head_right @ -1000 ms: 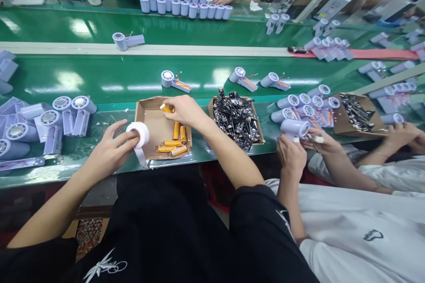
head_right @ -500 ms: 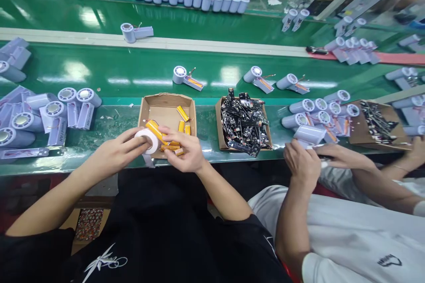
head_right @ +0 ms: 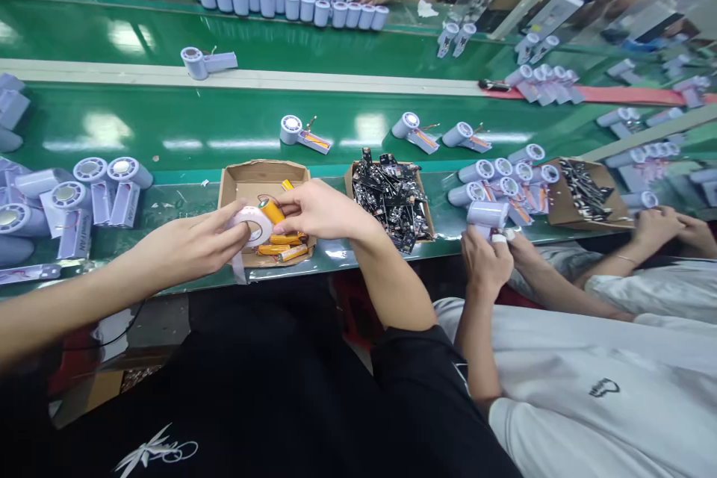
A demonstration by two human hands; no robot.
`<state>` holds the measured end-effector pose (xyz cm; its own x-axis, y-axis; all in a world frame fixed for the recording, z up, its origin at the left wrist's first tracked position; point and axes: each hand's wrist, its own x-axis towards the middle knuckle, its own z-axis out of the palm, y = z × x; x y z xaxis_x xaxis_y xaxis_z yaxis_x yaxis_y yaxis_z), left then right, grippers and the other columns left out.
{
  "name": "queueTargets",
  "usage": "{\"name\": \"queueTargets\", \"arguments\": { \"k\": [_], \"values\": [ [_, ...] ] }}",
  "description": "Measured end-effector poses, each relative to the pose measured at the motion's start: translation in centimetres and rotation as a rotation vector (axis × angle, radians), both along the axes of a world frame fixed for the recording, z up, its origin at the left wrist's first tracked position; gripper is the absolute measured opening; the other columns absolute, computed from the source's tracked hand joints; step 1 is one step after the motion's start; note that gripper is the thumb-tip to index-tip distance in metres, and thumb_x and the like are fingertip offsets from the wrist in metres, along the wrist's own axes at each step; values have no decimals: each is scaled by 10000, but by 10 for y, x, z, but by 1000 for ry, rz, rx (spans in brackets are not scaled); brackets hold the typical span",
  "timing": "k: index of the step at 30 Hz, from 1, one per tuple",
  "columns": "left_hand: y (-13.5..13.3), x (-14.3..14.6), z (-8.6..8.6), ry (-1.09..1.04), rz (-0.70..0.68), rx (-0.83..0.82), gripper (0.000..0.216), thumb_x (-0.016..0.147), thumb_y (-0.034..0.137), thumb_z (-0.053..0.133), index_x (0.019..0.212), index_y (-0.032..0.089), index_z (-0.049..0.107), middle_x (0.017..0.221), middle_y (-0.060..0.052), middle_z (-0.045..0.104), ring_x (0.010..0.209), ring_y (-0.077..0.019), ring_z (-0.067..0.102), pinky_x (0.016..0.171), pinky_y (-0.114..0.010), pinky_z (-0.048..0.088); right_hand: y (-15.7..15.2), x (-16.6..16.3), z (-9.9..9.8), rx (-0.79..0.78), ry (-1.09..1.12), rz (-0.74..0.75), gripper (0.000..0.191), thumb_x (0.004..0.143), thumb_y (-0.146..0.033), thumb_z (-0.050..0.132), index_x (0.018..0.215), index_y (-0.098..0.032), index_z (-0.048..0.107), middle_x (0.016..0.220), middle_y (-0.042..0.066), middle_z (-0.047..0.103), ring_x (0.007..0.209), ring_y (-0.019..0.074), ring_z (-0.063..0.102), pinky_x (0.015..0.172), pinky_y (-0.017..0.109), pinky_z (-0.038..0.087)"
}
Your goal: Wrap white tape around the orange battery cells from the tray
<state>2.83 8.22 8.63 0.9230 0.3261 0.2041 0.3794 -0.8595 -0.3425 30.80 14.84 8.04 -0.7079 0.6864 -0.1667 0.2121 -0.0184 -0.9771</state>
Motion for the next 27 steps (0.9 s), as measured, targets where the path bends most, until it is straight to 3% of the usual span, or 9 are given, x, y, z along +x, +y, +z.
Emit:
{"name": "queueTargets", "arguments": {
  "k": [3,5,8,10,15,18,21,24,27],
  "values": [
    [-7,7,-1,-57,12,43,287,991,47,606,1187,122,802,1126,-118,741,1393,-355,683,1129,-428,646,-19,-8,-20,-127,210,-216,465,695,-293,998,1112,-155,845,1056,95,877,1019,293,855,943,396,706],
    [-15,11,-5,-129,48,28,297,1009,54,585,1226,113,780,1104,-120,745,1438,-366,654,1161,-453,628,-42,-25,-38,-162,392,-467,580,664,-382,1038,1143,-163,794,1097,123,874,1002,300,859,915,411,715],
    [-34,21,-20,-285,167,-35,352,1024,62,579,1335,131,730,1132,-139,759,1498,-404,603,1131,-502,642,-68,-53,-63,-105,629,-885,633,702,-522,1019,1156,-206,711,1146,135,869,994,288,863,897,404,722],
    [-47,29,-35,-393,190,-86,344,1034,101,611,1355,162,719,1135,-144,772,1484,-409,618,1085,-498,664,-65,-55,-71,-25,668,-1009,641,709,-559,1008,1149,-217,690,1133,131,868,1003,284,862,907,401,723],
    [-39,46,-69,-442,160,-277,296,1021,117,649,1288,186,754,1200,-143,796,1463,-374,639,1148,-511,619,-9,-1,-66,340,620,-1130,684,863,-669,846,1363,-249,641,1371,128,789,1248,260,797,1052,395,677],
    [3,40,-75,-346,305,-435,231,1031,217,686,1241,172,772,1286,-141,794,1493,-398,599,1236,-603,518,3,3,-71,352,582,-1003,699,876,-554,873,1451,-278,586,1340,109,795,1271,262,787,1071,420,666],
    [34,2,-75,-345,353,-566,297,1077,385,660,1281,194,762,1326,-104,791,1436,-304,635,1239,-488,506,-16,-11,-87,295,624,-955,674,806,-383,957,1369,-342,589,1162,23,824,1132,236,835,1018,429,688],
    [32,-59,-71,-431,703,-417,362,1112,403,574,1316,157,746,1307,-151,779,1286,-295,677,1137,-475,533,-39,-9,-106,234,635,-983,629,754,-300,992,1228,-364,584,1086,-25,805,993,229,859,925,436,717],
    [11,-116,-62,-328,1143,-210,424,1064,470,613,1228,112,770,1233,-229,745,1235,-396,639,1079,-567,509,-50,2,-116,181,600,-990,618,756,-317,990,1184,-360,546,1061,-22,810,952,251,865,874,453,724]
  ]
}}
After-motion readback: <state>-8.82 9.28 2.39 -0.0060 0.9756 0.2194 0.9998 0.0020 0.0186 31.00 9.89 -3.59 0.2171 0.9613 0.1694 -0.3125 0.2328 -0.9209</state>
